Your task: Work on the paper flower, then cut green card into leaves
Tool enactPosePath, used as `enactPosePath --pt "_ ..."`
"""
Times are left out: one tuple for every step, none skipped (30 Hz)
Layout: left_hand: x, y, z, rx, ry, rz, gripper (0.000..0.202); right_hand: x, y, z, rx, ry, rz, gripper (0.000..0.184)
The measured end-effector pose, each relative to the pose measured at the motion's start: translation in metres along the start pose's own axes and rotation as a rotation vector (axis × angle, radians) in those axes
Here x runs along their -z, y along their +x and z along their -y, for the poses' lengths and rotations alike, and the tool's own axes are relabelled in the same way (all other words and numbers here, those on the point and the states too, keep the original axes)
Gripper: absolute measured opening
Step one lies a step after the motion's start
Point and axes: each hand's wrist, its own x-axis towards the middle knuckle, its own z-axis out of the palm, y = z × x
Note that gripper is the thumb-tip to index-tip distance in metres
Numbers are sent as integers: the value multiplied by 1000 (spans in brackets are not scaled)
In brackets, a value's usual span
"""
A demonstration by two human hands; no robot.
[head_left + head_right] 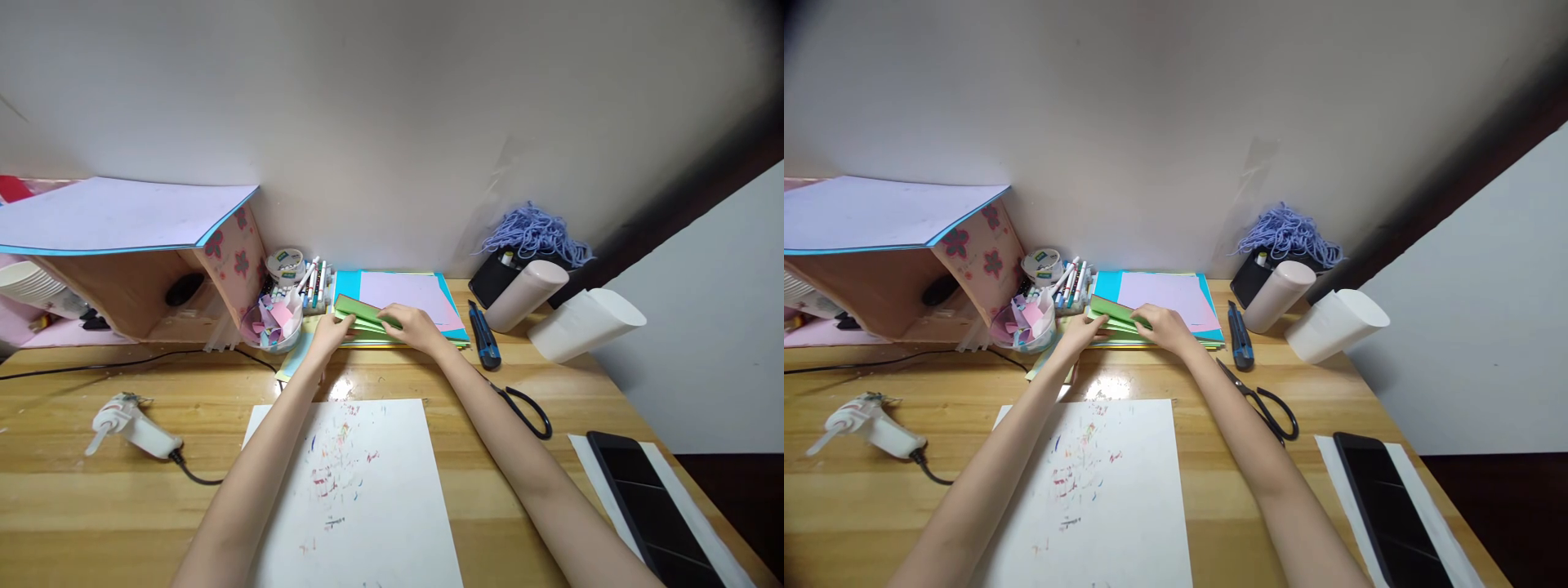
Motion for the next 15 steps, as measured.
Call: enactPosePath --pt "0 0 -1 7 -8 -20 17 0 0 1 -10 -25 6 25" --pt "1 0 -1 10 -13 -44 18 1 0 2 -23 -48 13 26" --pt "1 0 -1 11 -18 -71 19 1 1 3 -38 -65 16 27" --pt "1 0 0 11 -23 -98 21 2 1 3 -49 -73 15 29" --pt "1 1 1 12 -30 -122 25 2 1 2 -56 -73 7 30" --pt "1 1 3 12 -38 -139 29 3 2 2 -58 -65 -8 31" --pt "1 2 4 14 -46 -152 35 4 2 1 -60 -52 -34 32" --pt "0 3 6 16 -53 -160 40 4 2 1 -68 -37 -71 33" --pt "-1 3 8 18 -58 -165 44 5 2 0 -86 -25 -117 33" --pt "-2 3 9 21 -61 -168 47 6 2 0 -114 -18 -161 34" --pt "-2 4 9 25 -60 -165 48 7 2 -1 -146 -18 -191 36" --pt "-3 5 9 30 -56 -154 47 8 2 -2 -175 -28 -197 40" --pt "-3 5 9 35 -49 -135 43 9 1 -2 -198 -44 -178 45" --pt "-3 7 7 40 -39 -112 38 11 1 -3 -203 -65 -130 51" --pt "-3 8 5 43 -25 -87 33 12 0 -4 -188 -89 -64 57"
